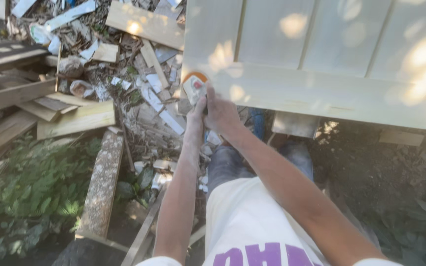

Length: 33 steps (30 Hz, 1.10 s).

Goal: The person uses a power sander to smooth the surface and recessed panels of a large wooden door or gate, moving the tool across the grain and periodically wiping the wood with a hand.

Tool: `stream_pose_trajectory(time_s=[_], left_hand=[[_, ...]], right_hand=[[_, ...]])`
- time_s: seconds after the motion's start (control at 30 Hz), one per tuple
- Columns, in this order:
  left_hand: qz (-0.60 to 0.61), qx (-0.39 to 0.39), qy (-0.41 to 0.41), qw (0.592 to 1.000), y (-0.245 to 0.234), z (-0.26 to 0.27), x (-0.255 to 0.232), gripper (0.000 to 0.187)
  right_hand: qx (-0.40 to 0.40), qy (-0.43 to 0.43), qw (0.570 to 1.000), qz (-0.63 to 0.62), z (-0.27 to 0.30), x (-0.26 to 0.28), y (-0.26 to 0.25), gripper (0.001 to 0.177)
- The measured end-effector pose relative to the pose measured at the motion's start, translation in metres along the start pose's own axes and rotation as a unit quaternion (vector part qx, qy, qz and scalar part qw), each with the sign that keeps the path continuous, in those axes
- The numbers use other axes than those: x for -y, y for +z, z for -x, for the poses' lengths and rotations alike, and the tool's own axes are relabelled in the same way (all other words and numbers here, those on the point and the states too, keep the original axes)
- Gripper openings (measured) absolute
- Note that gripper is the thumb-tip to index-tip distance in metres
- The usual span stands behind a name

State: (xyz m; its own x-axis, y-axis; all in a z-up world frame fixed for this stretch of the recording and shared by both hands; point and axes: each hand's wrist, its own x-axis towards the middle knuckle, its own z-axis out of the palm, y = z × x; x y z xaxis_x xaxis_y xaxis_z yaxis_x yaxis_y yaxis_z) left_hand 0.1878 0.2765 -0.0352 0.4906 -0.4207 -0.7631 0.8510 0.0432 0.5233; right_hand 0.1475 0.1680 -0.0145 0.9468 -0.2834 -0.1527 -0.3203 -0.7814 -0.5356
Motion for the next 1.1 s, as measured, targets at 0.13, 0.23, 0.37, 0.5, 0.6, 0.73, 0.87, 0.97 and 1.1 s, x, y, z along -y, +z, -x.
stream_pose_trajectory(time_s=[0.13,0.23,0.37,0.5,0.6,0.73,0.87,0.97,1.1], left_hand=[[-0.038,-0.010,-0.036,0.999,0.030,0.011,0.033,0.073],[-0.057,0.072,-0.001,0.996,0.072,0.018,0.069,0.071],[-0.086,0.098,-0.082,0.988,0.135,0.028,0.109,0.063],[-0.057,0.162,-0.090,0.981,0.185,0.044,0.149,0.057],[-0.086,0.188,-0.059,0.977,0.220,0.048,0.171,0.055],[-0.231,0.165,-0.058,0.957,0.260,0.062,0.193,0.057],[-0.279,0.165,-0.097,0.941,0.310,0.065,0.208,0.062],[-0.314,0.187,-0.099,0.926,0.343,0.071,0.223,0.071],[-0.390,0.210,-0.127,0.888,0.397,0.069,0.239,0.086]], right_hand=[[0.078,0.130,0.988,-0.005,0.035,-0.022,-0.027,0.078],[-0.029,0.141,0.989,-0.027,0.079,-0.053,-0.057,0.077],[-0.022,0.247,0.969,0.003,0.117,-0.098,-0.097,0.081],[-0.006,0.327,0.945,-0.024,0.161,-0.133,-0.126,0.074],[-0.055,0.331,0.942,-0.009,0.191,-0.158,-0.143,0.076],[-0.040,0.393,0.919,-0.013,0.222,-0.194,-0.161,0.079],[-0.072,0.398,0.914,-0.008,0.246,-0.236,-0.186,0.079],[-0.079,0.424,0.902,-0.003,0.265,-0.261,-0.200,0.081],[-0.045,0.485,0.873,-0.039,0.283,-0.301,-0.234,0.083]])
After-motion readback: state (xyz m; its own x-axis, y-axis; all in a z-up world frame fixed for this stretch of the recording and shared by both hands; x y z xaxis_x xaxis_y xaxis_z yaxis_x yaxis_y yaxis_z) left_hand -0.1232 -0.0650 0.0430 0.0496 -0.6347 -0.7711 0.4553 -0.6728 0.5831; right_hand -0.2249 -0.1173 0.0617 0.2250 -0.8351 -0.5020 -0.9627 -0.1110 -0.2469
